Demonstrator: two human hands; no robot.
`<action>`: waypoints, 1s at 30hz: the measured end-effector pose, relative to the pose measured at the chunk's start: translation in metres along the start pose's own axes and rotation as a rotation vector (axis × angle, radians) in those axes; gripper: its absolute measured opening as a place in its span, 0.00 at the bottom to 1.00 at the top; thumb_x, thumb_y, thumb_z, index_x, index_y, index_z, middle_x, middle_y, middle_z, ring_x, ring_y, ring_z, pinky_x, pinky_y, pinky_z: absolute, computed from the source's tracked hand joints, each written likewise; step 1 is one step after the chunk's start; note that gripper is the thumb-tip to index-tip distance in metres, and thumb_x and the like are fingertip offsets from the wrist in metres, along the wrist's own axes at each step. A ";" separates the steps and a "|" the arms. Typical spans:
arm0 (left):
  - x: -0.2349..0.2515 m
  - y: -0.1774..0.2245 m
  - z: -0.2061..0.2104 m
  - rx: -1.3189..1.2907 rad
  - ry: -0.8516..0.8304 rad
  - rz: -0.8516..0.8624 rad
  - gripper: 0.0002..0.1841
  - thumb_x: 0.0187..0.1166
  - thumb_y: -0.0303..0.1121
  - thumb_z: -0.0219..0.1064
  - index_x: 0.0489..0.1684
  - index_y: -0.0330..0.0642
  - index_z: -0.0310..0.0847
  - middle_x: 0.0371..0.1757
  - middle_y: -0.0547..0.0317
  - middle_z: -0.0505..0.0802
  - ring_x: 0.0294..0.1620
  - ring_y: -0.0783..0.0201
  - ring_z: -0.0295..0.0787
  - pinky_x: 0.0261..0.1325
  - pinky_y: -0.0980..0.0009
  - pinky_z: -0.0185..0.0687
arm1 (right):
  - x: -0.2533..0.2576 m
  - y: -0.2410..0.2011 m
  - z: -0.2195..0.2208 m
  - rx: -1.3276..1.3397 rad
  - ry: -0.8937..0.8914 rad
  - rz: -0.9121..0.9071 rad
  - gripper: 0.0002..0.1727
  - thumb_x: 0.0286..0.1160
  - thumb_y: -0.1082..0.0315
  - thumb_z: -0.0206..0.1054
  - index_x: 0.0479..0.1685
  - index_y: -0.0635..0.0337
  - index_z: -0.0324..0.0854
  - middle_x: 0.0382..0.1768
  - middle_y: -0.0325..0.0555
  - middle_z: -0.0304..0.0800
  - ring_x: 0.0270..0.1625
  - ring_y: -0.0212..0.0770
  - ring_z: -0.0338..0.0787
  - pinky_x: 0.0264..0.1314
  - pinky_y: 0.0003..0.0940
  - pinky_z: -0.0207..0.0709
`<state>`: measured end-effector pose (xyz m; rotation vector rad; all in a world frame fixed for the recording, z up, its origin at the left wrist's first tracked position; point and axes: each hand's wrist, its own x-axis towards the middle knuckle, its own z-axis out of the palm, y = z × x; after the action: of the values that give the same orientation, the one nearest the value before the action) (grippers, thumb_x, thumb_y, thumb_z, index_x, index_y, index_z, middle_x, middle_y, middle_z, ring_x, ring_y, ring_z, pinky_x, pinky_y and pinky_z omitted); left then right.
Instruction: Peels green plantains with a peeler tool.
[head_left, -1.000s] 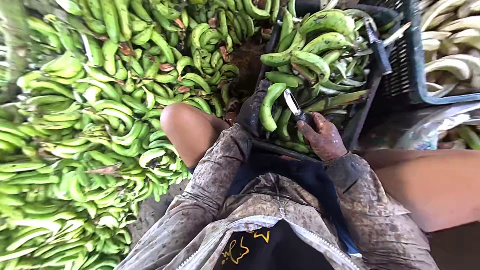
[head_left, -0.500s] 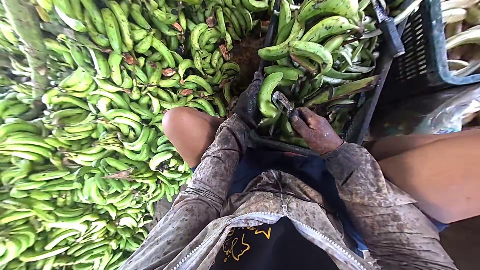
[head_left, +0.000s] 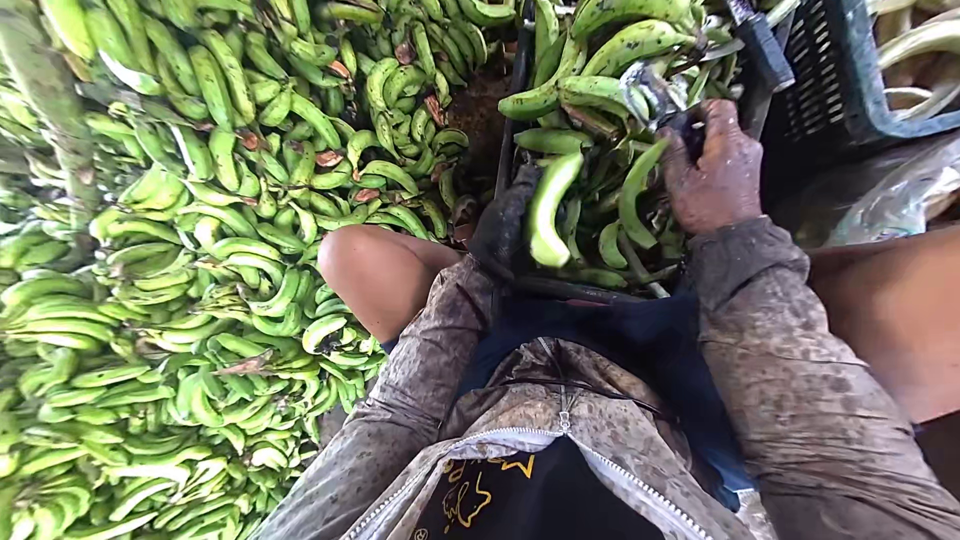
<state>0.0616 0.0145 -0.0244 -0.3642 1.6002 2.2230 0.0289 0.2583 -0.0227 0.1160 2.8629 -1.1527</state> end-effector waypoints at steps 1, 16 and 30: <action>0.006 -0.001 -0.005 -0.035 0.017 0.024 0.25 0.95 0.50 0.39 0.65 0.42 0.76 0.42 0.54 0.89 0.37 0.62 0.88 0.41 0.63 0.89 | -0.006 -0.003 0.003 0.050 -0.036 -0.055 0.29 0.89 0.47 0.56 0.73 0.64 0.73 0.53 0.65 0.89 0.53 0.60 0.92 0.59 0.61 0.83; 0.008 0.008 -0.009 -0.001 -0.160 -0.169 0.23 0.94 0.53 0.45 0.60 0.45 0.78 0.36 0.57 0.88 0.31 0.66 0.86 0.33 0.69 0.87 | -0.009 -0.023 0.027 -0.072 -0.026 -0.007 0.35 0.84 0.39 0.59 0.68 0.66 0.77 0.64 0.70 0.84 0.62 0.69 0.88 0.63 0.67 0.79; 0.019 0.010 -0.004 -0.011 -0.178 -0.003 0.18 0.96 0.39 0.43 0.63 0.37 0.75 0.39 0.56 0.90 0.34 0.68 0.88 0.36 0.72 0.89 | -0.017 -0.024 0.025 0.064 -0.150 -0.131 0.30 0.89 0.48 0.58 0.64 0.71 0.79 0.55 0.69 0.89 0.58 0.65 0.91 0.65 0.65 0.80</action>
<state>0.0398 0.0105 -0.0251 -0.1660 1.4935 2.1952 0.0438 0.2231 -0.0226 -0.1520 2.7382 -1.2189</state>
